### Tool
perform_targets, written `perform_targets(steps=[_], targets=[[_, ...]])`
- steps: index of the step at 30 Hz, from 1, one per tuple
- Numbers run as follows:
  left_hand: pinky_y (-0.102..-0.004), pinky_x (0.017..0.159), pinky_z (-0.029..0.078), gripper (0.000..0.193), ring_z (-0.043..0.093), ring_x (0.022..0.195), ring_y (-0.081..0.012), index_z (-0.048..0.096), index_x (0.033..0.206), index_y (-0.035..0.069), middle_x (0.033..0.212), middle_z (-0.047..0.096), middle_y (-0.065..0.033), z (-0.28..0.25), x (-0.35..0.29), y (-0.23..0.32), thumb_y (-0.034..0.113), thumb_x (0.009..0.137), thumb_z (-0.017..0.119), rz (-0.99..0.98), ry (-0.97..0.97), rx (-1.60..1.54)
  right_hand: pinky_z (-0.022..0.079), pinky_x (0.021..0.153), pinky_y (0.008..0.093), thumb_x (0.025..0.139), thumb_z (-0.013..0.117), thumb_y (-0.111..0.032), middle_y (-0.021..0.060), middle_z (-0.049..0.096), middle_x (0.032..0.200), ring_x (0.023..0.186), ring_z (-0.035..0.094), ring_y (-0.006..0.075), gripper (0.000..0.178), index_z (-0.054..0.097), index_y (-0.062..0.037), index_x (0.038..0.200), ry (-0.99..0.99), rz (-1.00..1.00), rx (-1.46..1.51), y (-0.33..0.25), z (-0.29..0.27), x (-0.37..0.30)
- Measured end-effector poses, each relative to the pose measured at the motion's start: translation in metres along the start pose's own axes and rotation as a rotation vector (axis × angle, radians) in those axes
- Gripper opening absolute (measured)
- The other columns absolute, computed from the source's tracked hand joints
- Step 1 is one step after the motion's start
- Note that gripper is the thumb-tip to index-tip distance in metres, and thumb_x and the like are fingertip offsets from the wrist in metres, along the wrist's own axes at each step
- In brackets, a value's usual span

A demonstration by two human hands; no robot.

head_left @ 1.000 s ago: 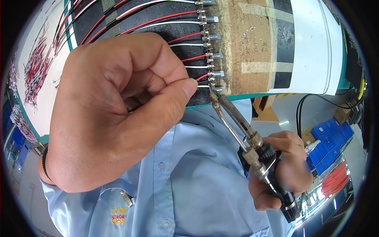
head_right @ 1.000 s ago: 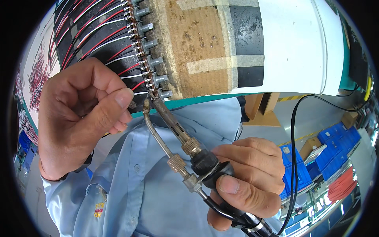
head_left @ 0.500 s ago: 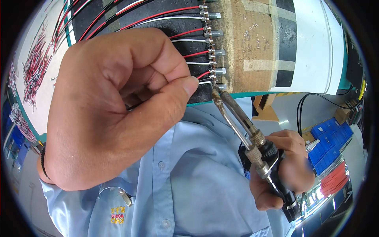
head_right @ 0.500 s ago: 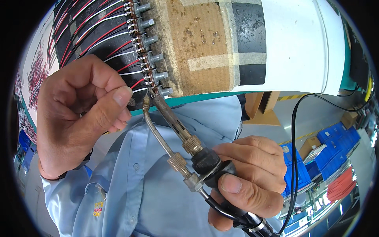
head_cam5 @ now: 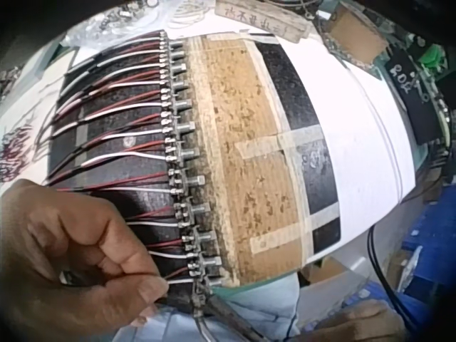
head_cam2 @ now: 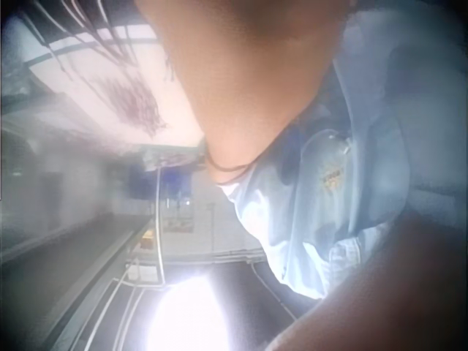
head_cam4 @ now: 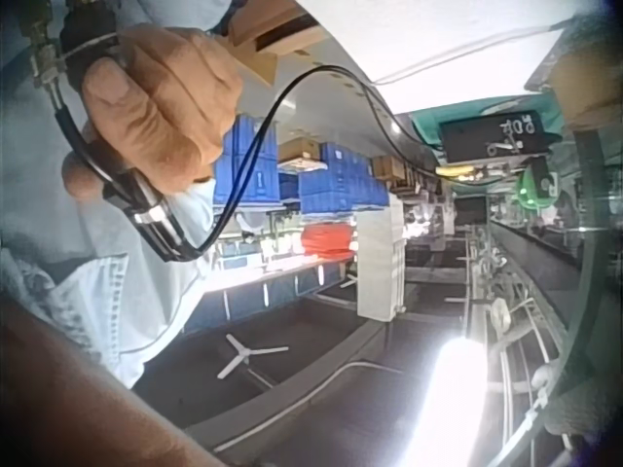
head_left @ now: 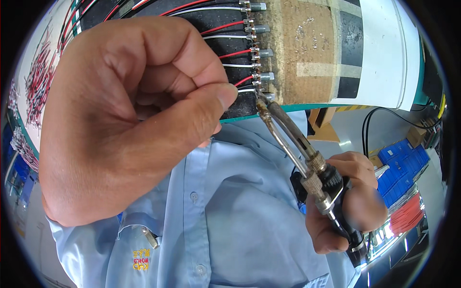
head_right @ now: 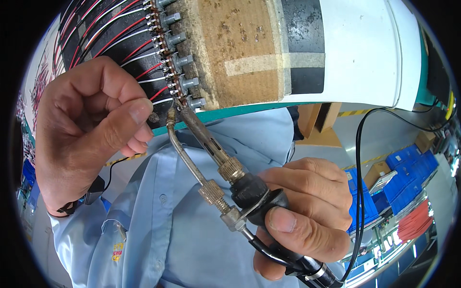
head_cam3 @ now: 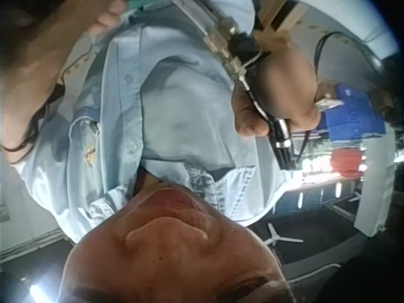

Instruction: The person picks up a wire from a pile, aligns it with a terminal on a board, and solders the connection using a soldering iron, repeating this for several wires.

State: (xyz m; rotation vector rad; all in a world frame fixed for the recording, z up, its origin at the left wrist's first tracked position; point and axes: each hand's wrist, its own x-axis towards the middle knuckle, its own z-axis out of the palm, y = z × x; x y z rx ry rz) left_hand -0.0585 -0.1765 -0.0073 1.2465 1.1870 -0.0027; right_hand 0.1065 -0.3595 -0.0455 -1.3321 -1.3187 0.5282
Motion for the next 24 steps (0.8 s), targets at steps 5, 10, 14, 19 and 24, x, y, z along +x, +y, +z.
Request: perform_targets(steps=[5, 10, 14, 19, 24], targets=[[-0.0186, 0.054, 0.050, 0.009, 0.061, 0.059, -0.0068, 0.061, 0.086, -0.001, 0.070, 0.065, -0.0046, 0.002, -0.003, 0.002, 0.005, 0.088, 0.067, 0.026, 0.034, 0.033, 0.041, 0.049, 0.0360, 0.092, 0.054, -0.057, 0.0138, 0.056, 0.067, 0.053, 0.057, 0.0246, 0.058, 0.052, -0.0055, 0.118, -0.016, 0.012, 0.025, -0.001, -0.002, 0.002], [-0.0179, 0.054, 0.050, 0.009, 0.062, 0.059, -0.0062, 0.061, 0.086, -0.001, 0.070, 0.065, -0.0042, 0.004, -0.003, 0.003, 0.004, 0.087, 0.068, 0.025, 0.038, 0.017, 0.040, 0.048, 0.0339, 0.092, 0.055, -0.056, 0.0166, 0.059, 0.070, 0.053, 0.056, 0.0244, 0.057, 0.052, -0.0059, 0.119, 0.000, 0.007, -0.005, -0.002, -0.004, 0.001], [-0.0178, 0.054, 0.050, 0.008, 0.061, 0.059, -0.0059, 0.060, 0.086, -0.001, 0.070, 0.065, -0.0041, 0.001, 0.001, 0.003, 0.003, 0.087, 0.068, 0.016, -0.009, -0.017, 0.040, 0.050, 0.0321, 0.092, 0.057, -0.054, 0.0192, 0.060, 0.073, 0.054, 0.056, 0.0240, 0.056, 0.052, -0.0064, 0.121, -0.037, 0.032, 0.057, -0.002, -0.007, -0.002], [-0.0173, 0.054, 0.049, 0.007, 0.061, 0.059, -0.0057, 0.060, 0.085, -0.002, 0.070, 0.065, -0.0039, -0.012, 0.007, 0.010, 0.001, 0.088, 0.066, 0.014, -0.169, 0.057, 0.051, 0.060, 0.0332, 0.097, 0.049, -0.050, 0.0252, 0.064, 0.079, 0.061, 0.063, 0.0267, 0.055, 0.049, -0.0012, 0.123, 0.069, -0.014, 0.086, 0.006, -0.002, 0.007], [-0.0174, 0.054, 0.048, 0.007, 0.060, 0.059, -0.0052, 0.060, 0.085, -0.002, 0.070, 0.065, -0.0031, -0.012, 0.008, 0.014, 0.002, 0.089, 0.066, -0.009, -0.187, 0.086, 0.057, 0.068, 0.0303, 0.102, 0.031, -0.051, 0.0257, 0.067, 0.079, 0.067, 0.069, 0.0274, 0.065, 0.040, 0.0108, 0.121, 0.129, -0.275, -0.252, 0.040, 0.007, 0.036]])
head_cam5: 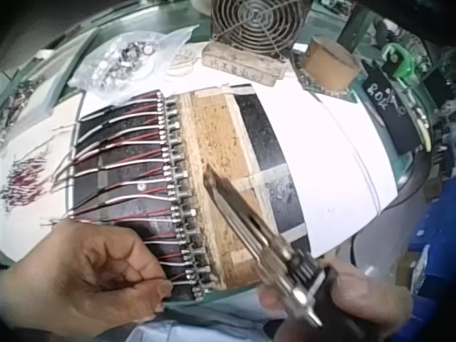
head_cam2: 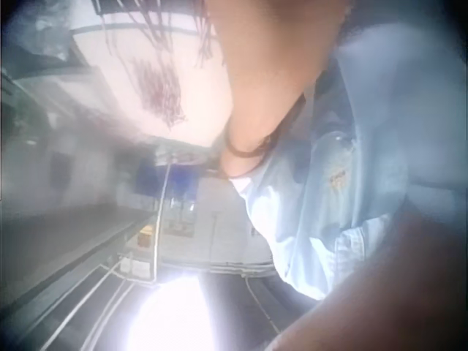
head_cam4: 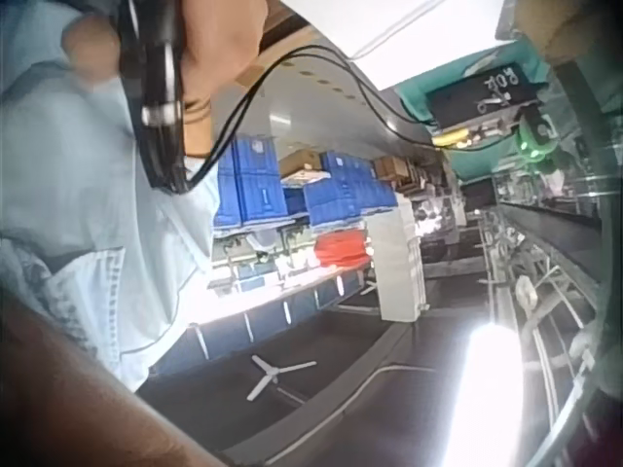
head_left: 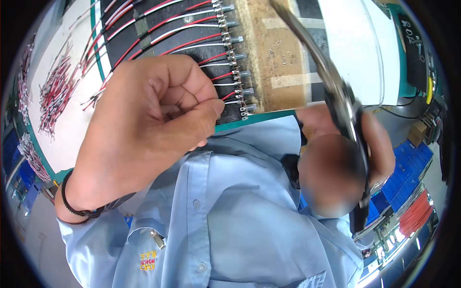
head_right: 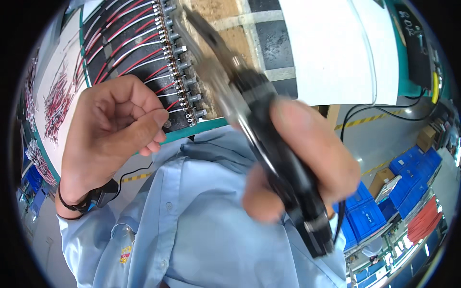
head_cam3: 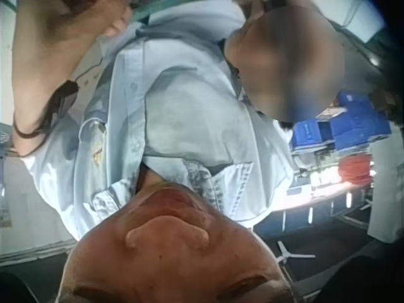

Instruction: The person picks up a wire from a pile, aligns it with a terminal on a board, and solders the connection using a soldering iron, repeating this for several wires.

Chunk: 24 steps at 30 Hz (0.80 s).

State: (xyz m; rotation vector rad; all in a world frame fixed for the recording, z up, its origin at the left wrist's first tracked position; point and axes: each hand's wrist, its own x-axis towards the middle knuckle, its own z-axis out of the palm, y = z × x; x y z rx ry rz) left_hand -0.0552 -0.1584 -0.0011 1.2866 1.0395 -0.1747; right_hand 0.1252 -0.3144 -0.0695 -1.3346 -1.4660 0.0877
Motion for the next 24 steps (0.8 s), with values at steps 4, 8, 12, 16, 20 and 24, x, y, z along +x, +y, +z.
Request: perform_targets(steps=[4, 8, 12, 16, 20, 24], targets=[[-0.0182, 0.053, 0.047, 0.009, 0.059, 0.059, -0.0050, 0.060, 0.084, -0.001, 0.070, 0.064, -0.0026, 0.003, -0.002, 0.000, 0.004, 0.090, 0.065, 0.082, 0.002, 0.111, 0.055, 0.065, 0.0293, 0.099, 0.039, -0.054, 0.0223, 0.070, 0.084, 0.068, 0.068, 0.0235, 0.070, 0.031, 0.0071, 0.132, -0.006, 0.119, -0.030, 0.011, 0.017, 0.018], [-0.0183, 0.052, 0.046, 0.010, 0.057, 0.058, -0.0042, 0.059, 0.084, -0.001, 0.069, 0.062, -0.0011, 0.008, -0.006, -0.001, 0.004, 0.091, 0.064, 0.172, 0.055, 0.264, 0.054, 0.071, 0.0311, 0.096, 0.052, -0.046, 0.0239, 0.068, 0.098, 0.077, 0.069, 0.0250, 0.066, 0.031, 0.0037, 0.135, 0.068, 0.050, 0.059, 0.012, 0.032, 0.023], [-0.0212, 0.052, 0.044, 0.008, 0.054, 0.057, -0.0041, 0.059, 0.086, -0.003, 0.066, 0.059, -0.0005, 0.012, -0.009, -0.007, 0.003, 0.089, 0.064, 0.364, 0.122, 0.446, 0.055, 0.076, 0.0347, 0.090, 0.064, -0.032, 0.0237, 0.067, 0.106, 0.086, 0.070, 0.0289, 0.057, 0.040, 0.0000, 0.131, -0.012, -0.029, 0.059, 0.008, 0.020, 0.009], [-0.0395, 0.062, 0.050, 0.014, 0.063, 0.067, -0.0358, 0.060, 0.089, -0.005, 0.073, 0.063, -0.0206, 0.009, -0.028, -0.017, 0.006, 0.083, 0.067, 0.550, 0.266, 0.596, 0.054, 0.070, 0.0376, 0.076, 0.079, -0.004, 0.0189, 0.070, 0.102, 0.083, 0.067, 0.0341, 0.051, 0.051, -0.0026, 0.119, -0.197, 0.011, -0.010, 0.001, 0.009, -0.003], [-0.0436, 0.065, 0.050, 0.017, 0.064, 0.076, -0.0400, 0.061, 0.092, -0.005, 0.084, 0.064, -0.0222, -0.023, -0.058, -0.031, 0.009, 0.085, 0.067, 0.665, 0.419, 0.586, 0.052, 0.071, 0.0371, 0.070, 0.081, 0.002, 0.0134, 0.072, 0.094, 0.080, 0.065, 0.0319, 0.052, 0.054, -0.0094, 0.112, -0.199, -0.045, -0.086, -0.002, 0.024, -0.011], [-0.0264, 0.067, 0.050, 0.021, 0.062, 0.070, -0.0138, 0.066, 0.102, -0.004, 0.080, 0.067, -0.0100, -0.118, -0.070, -0.044, 0.012, 0.088, 0.068, 0.421, 0.965, 0.508, 0.051, 0.075, 0.0376, 0.068, 0.080, 0.006, 0.0121, 0.072, 0.091, 0.083, 0.064, 0.0315, 0.052, 0.053, -0.0088, 0.110, -0.156, -0.070, -0.075, 0.001, 0.033, -0.015]])
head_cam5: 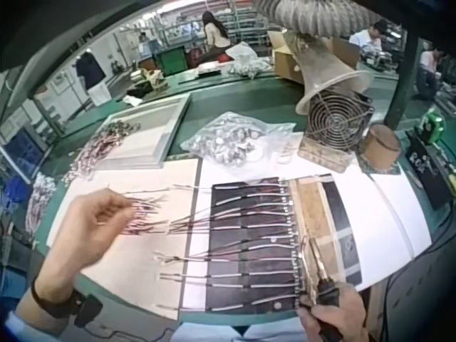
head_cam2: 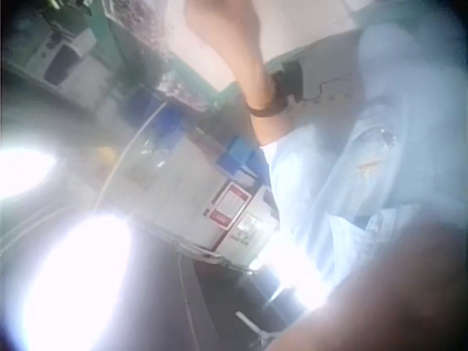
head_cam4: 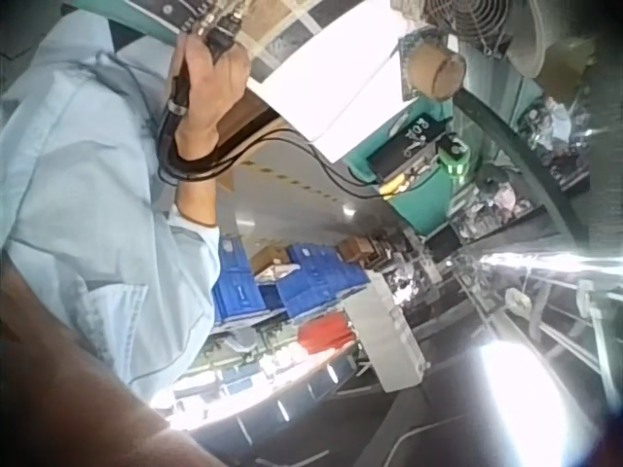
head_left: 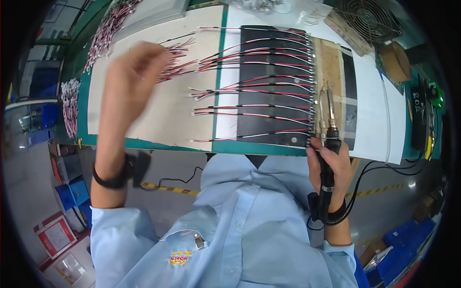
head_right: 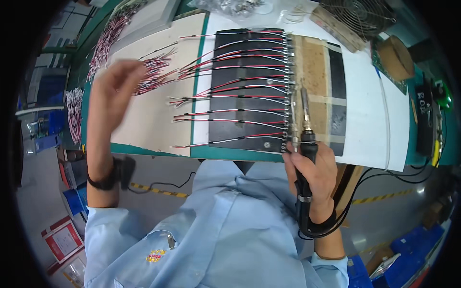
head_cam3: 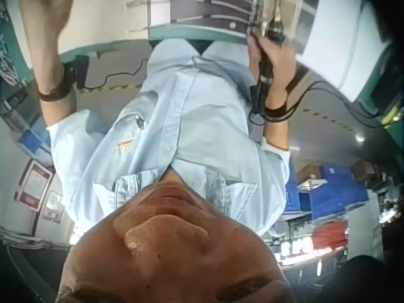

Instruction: The person picks up a wire from a pile, aligns it with a terminal on a board, and solders the connection using a soldering iron, repeating this for several wires.

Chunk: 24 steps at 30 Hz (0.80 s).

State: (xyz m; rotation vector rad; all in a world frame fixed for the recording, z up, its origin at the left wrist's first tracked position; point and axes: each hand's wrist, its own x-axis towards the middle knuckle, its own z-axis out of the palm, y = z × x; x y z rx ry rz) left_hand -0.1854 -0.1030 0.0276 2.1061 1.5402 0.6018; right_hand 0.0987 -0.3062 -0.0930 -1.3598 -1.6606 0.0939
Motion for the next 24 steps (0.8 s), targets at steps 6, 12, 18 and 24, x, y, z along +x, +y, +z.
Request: perform_targets(steps=[6, 12, 18, 24], targets=[[-0.0247, 0.069, 0.044, 0.021, 0.051, 0.077, -0.0089, 0.067, 0.105, 0.000, 0.086, 0.062, -0.0066, -0.006, 0.086, -0.093, 0.014, 0.090, 0.066, 0.391, -0.010, 0.285, 0.052, 0.079, 0.0392, 0.074, 0.074, 0.012, 0.0157, 0.071, 0.095, 0.088, 0.066, 0.0321, 0.049, 0.051, -0.0097, 0.112, 0.050, 0.050, 0.070, -0.001, 0.006, -0.008], [-0.0270, 0.069, 0.040, 0.015, 0.043, 0.075, -0.0128, 0.056, 0.095, 0.000, 0.080, 0.052, -0.0030, 0.017, 0.108, -0.095, 0.013, 0.093, 0.062, 0.330, -0.435, 0.127, 0.053, 0.081, 0.0393, 0.074, 0.074, 0.012, 0.0150, 0.071, 0.094, 0.089, 0.069, 0.0320, 0.054, 0.051, -0.0120, 0.116, 0.065, 0.027, 0.001, -0.003, 0.010, -0.010], [-0.0284, 0.068, 0.039, 0.013, 0.042, 0.073, -0.0139, 0.055, 0.095, -0.001, 0.079, 0.051, -0.0040, 0.011, 0.116, -0.089, 0.011, 0.092, 0.060, 0.362, -0.532, 0.202, 0.055, 0.081, 0.0399, 0.075, 0.074, 0.011, 0.0204, 0.069, 0.103, 0.092, 0.069, 0.0330, 0.056, 0.049, -0.0106, 0.120, 0.057, 0.037, 0.043, -0.002, 0.010, -0.013], [-0.0325, 0.071, 0.043, 0.015, 0.050, 0.075, -0.0164, 0.053, 0.099, -0.002, 0.084, 0.058, -0.0081, 0.007, 0.124, -0.094, 0.011, 0.093, 0.059, 0.597, -0.512, 0.259, 0.051, 0.094, 0.0430, 0.080, 0.073, 0.003, 0.0259, 0.065, 0.112, 0.106, 0.066, 0.0358, 0.054, 0.040, -0.0067, 0.122, -0.003, 0.073, 0.027, -0.007, -0.006, -0.014]])
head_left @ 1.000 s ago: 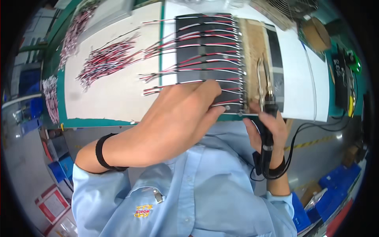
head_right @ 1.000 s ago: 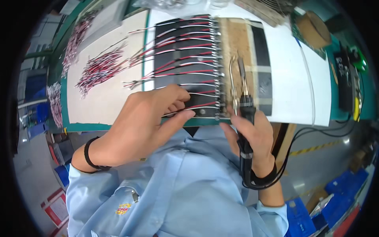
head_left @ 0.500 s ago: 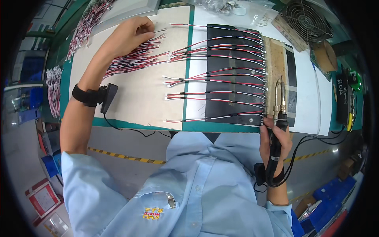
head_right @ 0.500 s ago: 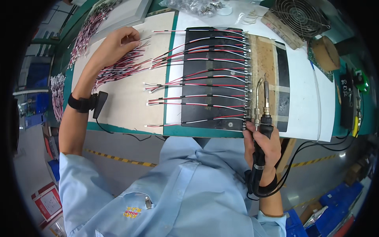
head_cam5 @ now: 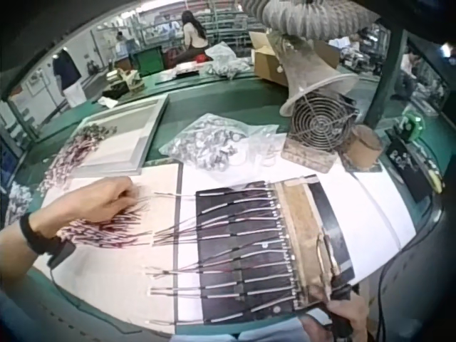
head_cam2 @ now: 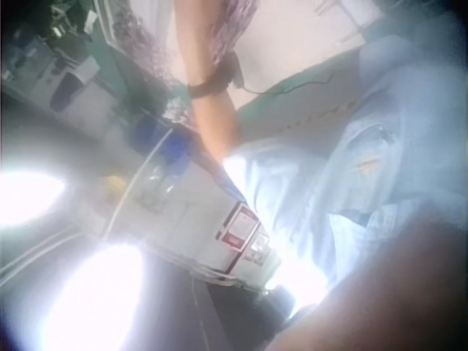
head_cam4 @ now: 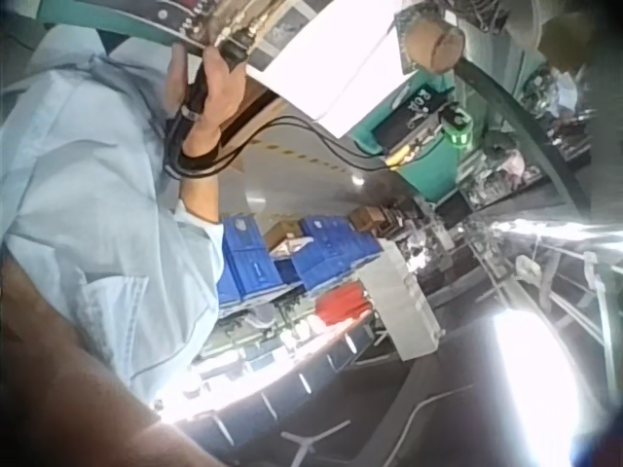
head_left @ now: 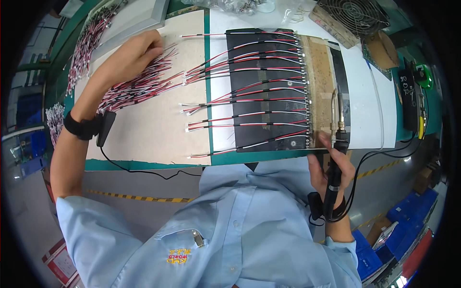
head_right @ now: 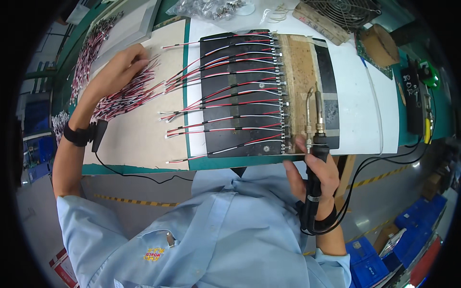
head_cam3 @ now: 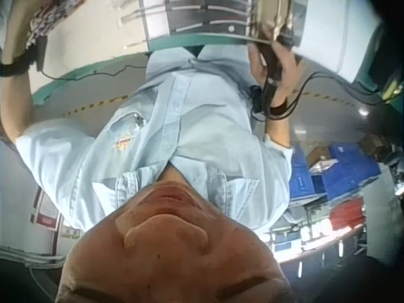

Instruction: The person picks up a wire from a pile, aligns it with a terminal on a board, and solders the connection using a soldering iron, repeating this for several wires.

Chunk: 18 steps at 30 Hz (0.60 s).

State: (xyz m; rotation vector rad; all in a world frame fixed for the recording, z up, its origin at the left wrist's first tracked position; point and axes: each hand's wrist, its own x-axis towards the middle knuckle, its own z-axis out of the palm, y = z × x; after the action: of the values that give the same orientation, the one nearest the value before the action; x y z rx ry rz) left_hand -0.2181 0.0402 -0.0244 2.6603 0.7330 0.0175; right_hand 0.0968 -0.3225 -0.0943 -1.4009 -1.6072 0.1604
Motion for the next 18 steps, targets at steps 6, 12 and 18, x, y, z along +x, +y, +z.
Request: perform_targets(steps=[6, 12, 18], targets=[[-0.0328, 0.077, 0.049, 0.015, 0.063, 0.085, -0.0286, 0.062, 0.107, 0.001, 0.094, 0.064, -0.0142, -0.026, 0.000, -0.001, 0.004, 0.092, 0.059, 0.076, 0.401, 0.182, 0.043, 0.104, 0.0465, 0.092, 0.059, -0.004, 0.0291, 0.059, 0.123, 0.119, 0.059, 0.0366, 0.042, 0.033, -0.0073, 0.125, 0.031, 0.108, -0.025, -0.018, -0.026, -0.001], [-0.0291, 0.066, 0.049, 0.014, 0.062, 0.070, -0.0229, 0.066, 0.103, 0.002, 0.086, 0.067, -0.0119, -0.046, -0.003, 0.115, 0.003, 0.089, 0.065, -0.008, 0.643, 0.288, 0.044, 0.103, 0.0453, 0.093, 0.056, -0.006, 0.0293, 0.059, 0.120, 0.117, 0.059, 0.0370, 0.041, 0.033, -0.0079, 0.126, 0.156, 0.097, -0.019, -0.040, -0.038, 0.012], [-0.0180, 0.058, 0.044, 0.009, 0.057, 0.067, -0.0038, 0.061, 0.095, -0.002, 0.078, 0.065, -0.0026, 0.019, -0.044, 0.244, 0.006, 0.093, 0.065, -0.488, -0.121, -1.111, 0.053, 0.081, 0.0347, 0.081, 0.075, -0.006, 0.0172, 0.068, 0.098, 0.089, 0.069, 0.0223, 0.040, 0.051, -0.0006, 0.112, -0.019, 0.247, 0.350, -0.075, -0.017, 0.040]])
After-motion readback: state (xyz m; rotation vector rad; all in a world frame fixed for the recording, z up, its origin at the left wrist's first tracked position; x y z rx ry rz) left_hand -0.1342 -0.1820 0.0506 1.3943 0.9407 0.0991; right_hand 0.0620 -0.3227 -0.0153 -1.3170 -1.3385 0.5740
